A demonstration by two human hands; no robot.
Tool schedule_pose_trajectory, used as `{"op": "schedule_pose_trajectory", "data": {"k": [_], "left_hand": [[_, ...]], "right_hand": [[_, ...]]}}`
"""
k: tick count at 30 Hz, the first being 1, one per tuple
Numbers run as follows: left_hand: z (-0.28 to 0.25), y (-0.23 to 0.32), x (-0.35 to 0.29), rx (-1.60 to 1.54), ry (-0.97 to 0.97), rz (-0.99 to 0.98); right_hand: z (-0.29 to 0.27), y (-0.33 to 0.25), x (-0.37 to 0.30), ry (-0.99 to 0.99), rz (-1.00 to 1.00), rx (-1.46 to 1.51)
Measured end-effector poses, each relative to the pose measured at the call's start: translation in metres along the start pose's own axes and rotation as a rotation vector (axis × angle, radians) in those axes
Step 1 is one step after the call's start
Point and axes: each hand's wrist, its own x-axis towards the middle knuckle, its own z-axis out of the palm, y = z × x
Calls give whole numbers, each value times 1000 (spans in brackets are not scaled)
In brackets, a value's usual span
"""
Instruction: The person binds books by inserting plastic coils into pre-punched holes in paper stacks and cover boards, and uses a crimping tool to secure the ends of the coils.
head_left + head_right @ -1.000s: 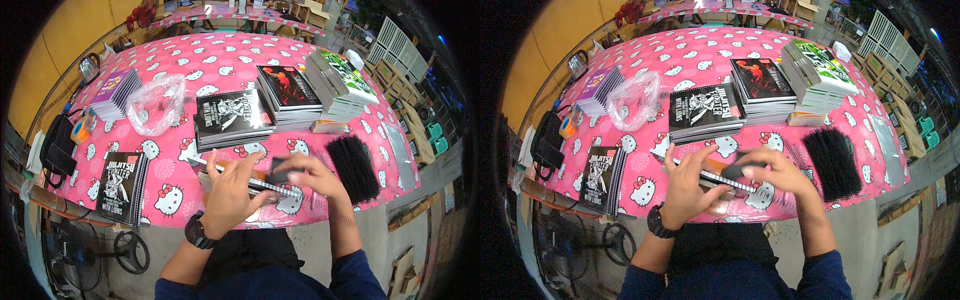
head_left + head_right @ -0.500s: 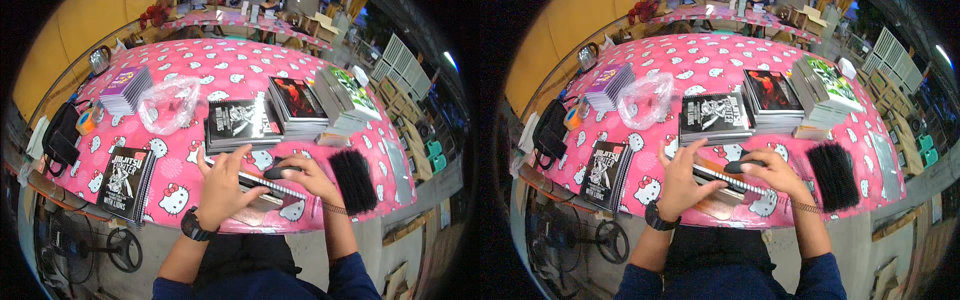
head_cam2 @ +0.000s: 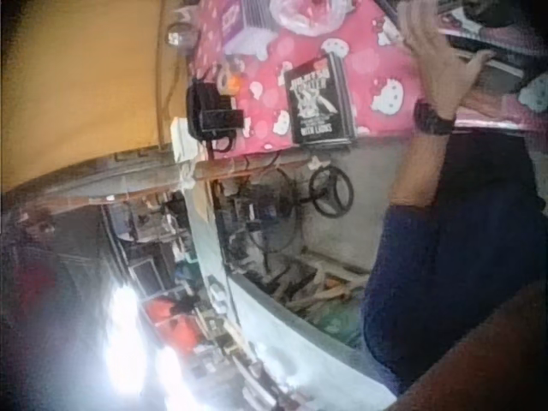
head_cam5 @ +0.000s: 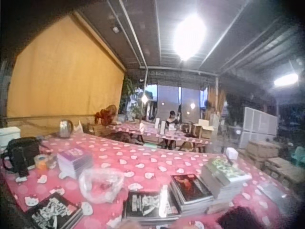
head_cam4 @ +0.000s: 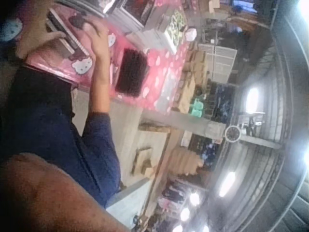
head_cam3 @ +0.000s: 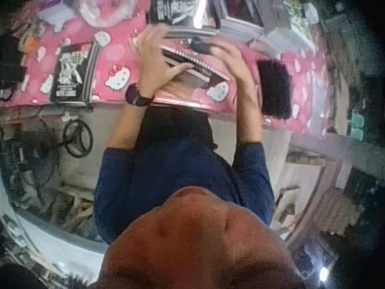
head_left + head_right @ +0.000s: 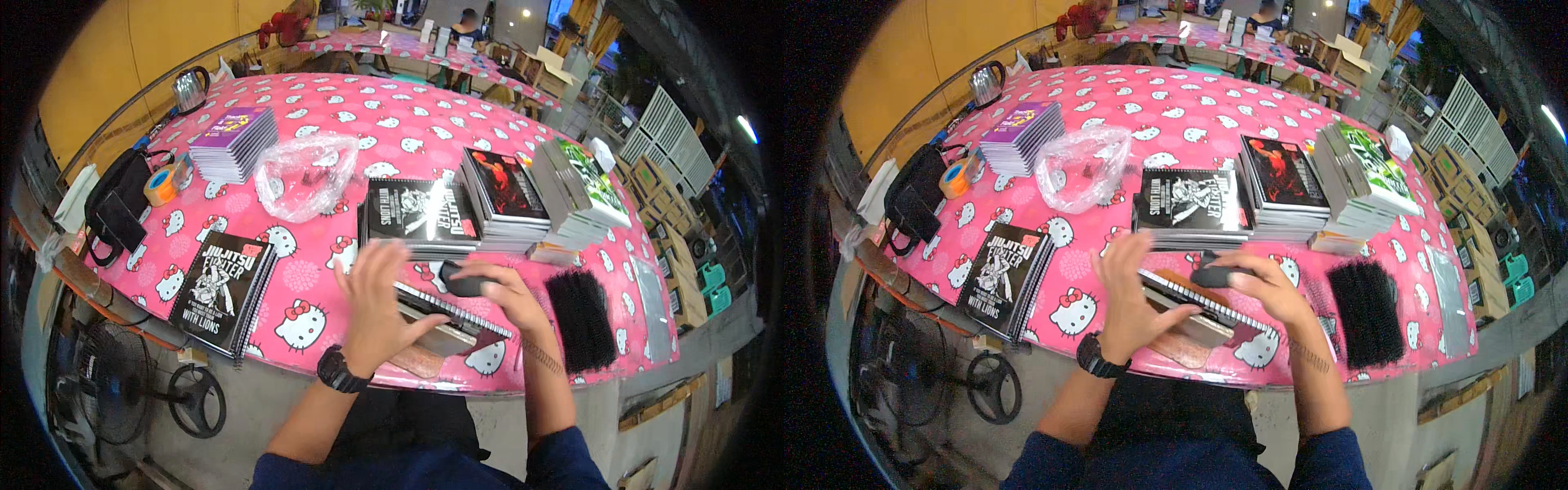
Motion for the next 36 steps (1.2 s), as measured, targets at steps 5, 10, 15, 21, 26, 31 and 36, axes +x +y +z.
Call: {"op": "schedule_pose_trajectory", "data": {"k": [5,10,15,21,26,31,36], "left_hand": [[15,-15,-26,-869,357,-463],[11,-21,-31,-918,274,-617],[10,-25,-29,-869,235,-623],[10,-28,-32,-831,184,-631],[9,-27,-27,-858,204,-596],[9,-27,-28,-899,189,-622],[8,-24,-25,-886,191,-595]], "right_hand": [[4,-8,23,-69,43,-350],[15,-1,19,-124,-82,-24],[17,0,18,-154,-86,705],[18,7,31,-101,56,217],[26,-2,37,-40,25,337],[28,-11,46,-36,98,-28],[32,-14,44,-84,155,95]]}}
